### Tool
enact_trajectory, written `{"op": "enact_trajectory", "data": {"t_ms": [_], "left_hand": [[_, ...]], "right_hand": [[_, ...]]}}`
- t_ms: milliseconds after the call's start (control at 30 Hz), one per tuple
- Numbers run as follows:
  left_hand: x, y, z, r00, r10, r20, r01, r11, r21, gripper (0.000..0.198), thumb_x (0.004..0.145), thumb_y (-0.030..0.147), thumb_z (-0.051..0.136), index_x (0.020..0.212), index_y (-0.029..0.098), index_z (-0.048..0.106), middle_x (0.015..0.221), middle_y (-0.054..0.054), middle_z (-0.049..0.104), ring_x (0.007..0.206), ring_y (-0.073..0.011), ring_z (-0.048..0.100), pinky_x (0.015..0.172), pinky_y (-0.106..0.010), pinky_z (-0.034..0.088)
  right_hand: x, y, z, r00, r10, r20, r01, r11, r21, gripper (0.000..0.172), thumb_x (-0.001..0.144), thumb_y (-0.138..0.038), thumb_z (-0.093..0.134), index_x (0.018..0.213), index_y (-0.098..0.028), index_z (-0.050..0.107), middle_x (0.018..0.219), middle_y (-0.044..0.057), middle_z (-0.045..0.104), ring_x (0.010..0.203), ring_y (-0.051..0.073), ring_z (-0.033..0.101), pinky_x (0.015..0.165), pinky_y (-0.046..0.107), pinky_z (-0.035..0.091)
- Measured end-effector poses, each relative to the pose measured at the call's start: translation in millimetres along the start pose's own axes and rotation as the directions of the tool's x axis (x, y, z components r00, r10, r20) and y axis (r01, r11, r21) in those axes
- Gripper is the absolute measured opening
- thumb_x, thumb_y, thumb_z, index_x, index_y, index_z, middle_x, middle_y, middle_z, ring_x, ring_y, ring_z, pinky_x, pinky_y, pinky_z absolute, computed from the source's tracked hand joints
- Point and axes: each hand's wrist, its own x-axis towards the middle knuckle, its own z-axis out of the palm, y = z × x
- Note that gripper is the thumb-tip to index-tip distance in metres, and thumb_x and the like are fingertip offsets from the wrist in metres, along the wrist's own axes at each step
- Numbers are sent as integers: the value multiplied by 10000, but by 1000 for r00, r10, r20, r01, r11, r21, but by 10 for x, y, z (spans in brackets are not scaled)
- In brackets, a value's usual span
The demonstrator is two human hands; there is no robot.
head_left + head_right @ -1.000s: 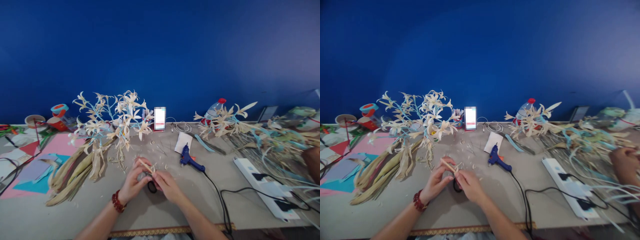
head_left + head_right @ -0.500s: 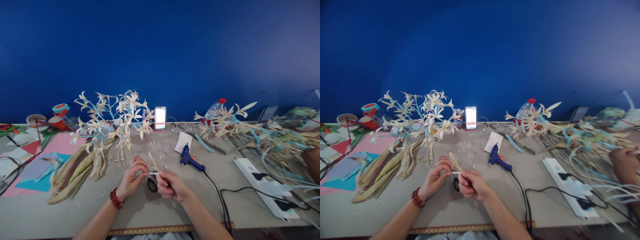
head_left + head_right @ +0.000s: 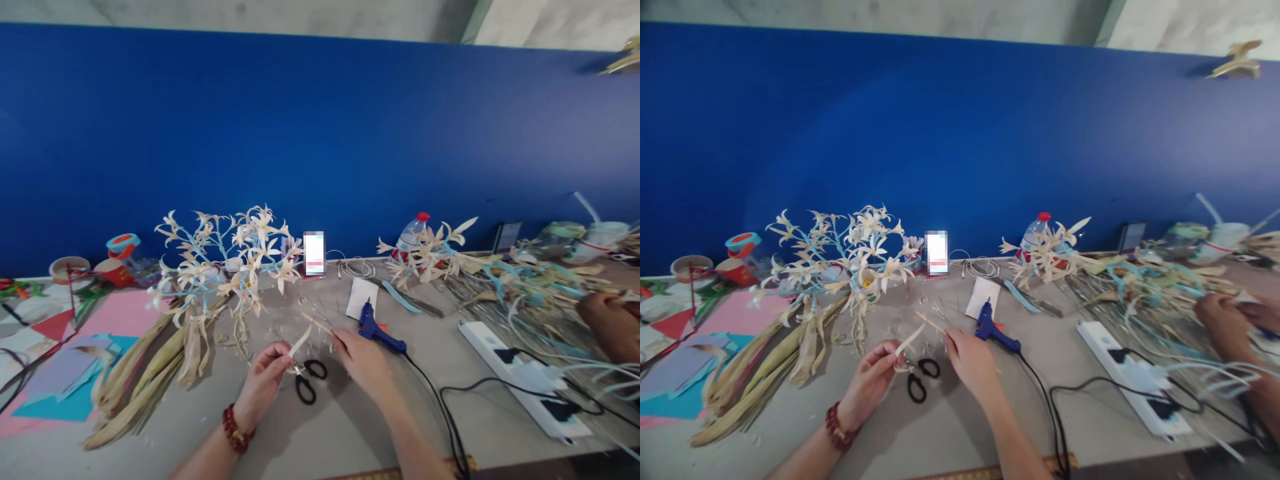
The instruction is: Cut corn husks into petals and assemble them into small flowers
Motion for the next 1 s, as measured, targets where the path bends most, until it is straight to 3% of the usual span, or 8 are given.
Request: {"op": "enact_trajectory", "data": {"t_ms": [133, 267, 467, 700, 800, 867, 933, 1000], "left_hand": [[11, 50, 24, 1000, 2, -8, -4, 984, -180, 113, 761, 242, 714, 740, 155, 645, 745, -13, 567, 714, -126, 513, 716, -253, 408], [47, 45, -9, 994, 9, -108, -33, 976, -216, 106, 722, 211, 747, 776, 158, 673, 798, -19, 610, 738, -122, 550, 731, -245, 430], [82, 22, -92, 979, -14, -205, -36, 971, -237, 177, 705, 235, 769, 826, 160, 665, 685, 8, 615, 648, -97, 554, 673, -220, 454], [67, 23, -58, 963, 32, -267, -62, 993, -103, 207, 691, 265, 779, 823, 151, 667, 707, 13, 619, 592, -66, 508, 602, -183, 427], [72, 44, -58, 957, 51, -285, -82, 992, -98, 216, 681, 287, 784, 805, 153, 667, 671, 26, 583, 598, -72, 507, 600, -187, 422], [81, 56, -74, 953, 48, -300, -81, 992, -96, 224, 673, 290, 789, 800, 154, 664, 667, 26, 581, 585, -70, 498, 582, -185, 412], [91, 61, -96, 950, 43, -310, -72, 994, -81, 228, 674, 290, 789, 803, 150, 664, 672, 21, 591, 560, -61, 479, 552, -178, 392], [101, 60, -116, 950, 43, -311, -67, 996, -67, 242, 684, 294, 784, 841, 148, 671, 693, 13, 614, 551, -55, 474, 539, -174, 381]], "right_hand": [[-20, 80, -59, 999, -50, -18, 45, 979, -201, 237, 932, -247, 439, 996, -209, 665, 920, 86, 681, 891, 250, 614, 760, 320, 428], [-74, -66, -24, 990, -125, -62, 111, 977, -184, 201, 928, -237, 461, 950, -192, 656, 1000, 94, 652, 979, 255, 568, 844, 339, 419], [-242, -401, 159, 965, -198, 174, 222, 965, -137, 184, 810, -358, 635, 907, -203, 624, 952, 62, 653, 907, 248, 585, 763, 316, 422], [-245, -420, 271, 974, -97, 206, 139, 969, -202, 156, 743, -295, 607, 862, -194, 613, 873, 68, 673, 803, 247, 625, 665, 303, 403], [-213, -287, 267, 980, -42, 194, 56, 996, -68, 107, 738, -289, 587, 784, -195, 609, 791, 56, 679, 782, 241, 631, 663, 308, 408], [-201, -167, 259, 967, 19, 254, -61, 985, 160, 128, 755, -319, 568, 781, -195, 584, 752, 45, 675, 701, 210, 629, 615, 294, 418], [-198, -66, 246, 921, 53, 386, -241, 856, 457, 221, 767, -412, 564, 807, -197, 532, 724, 30, 669, 571, 167, 602, 537, 271, 426], [-199, -17, 225, 891, 27, 452, -361, 644, 674, 339, 738, -504, 616, 832, -200, 501, 721, 15, 664, 517, 136, 580, 506, 254, 439]]}}
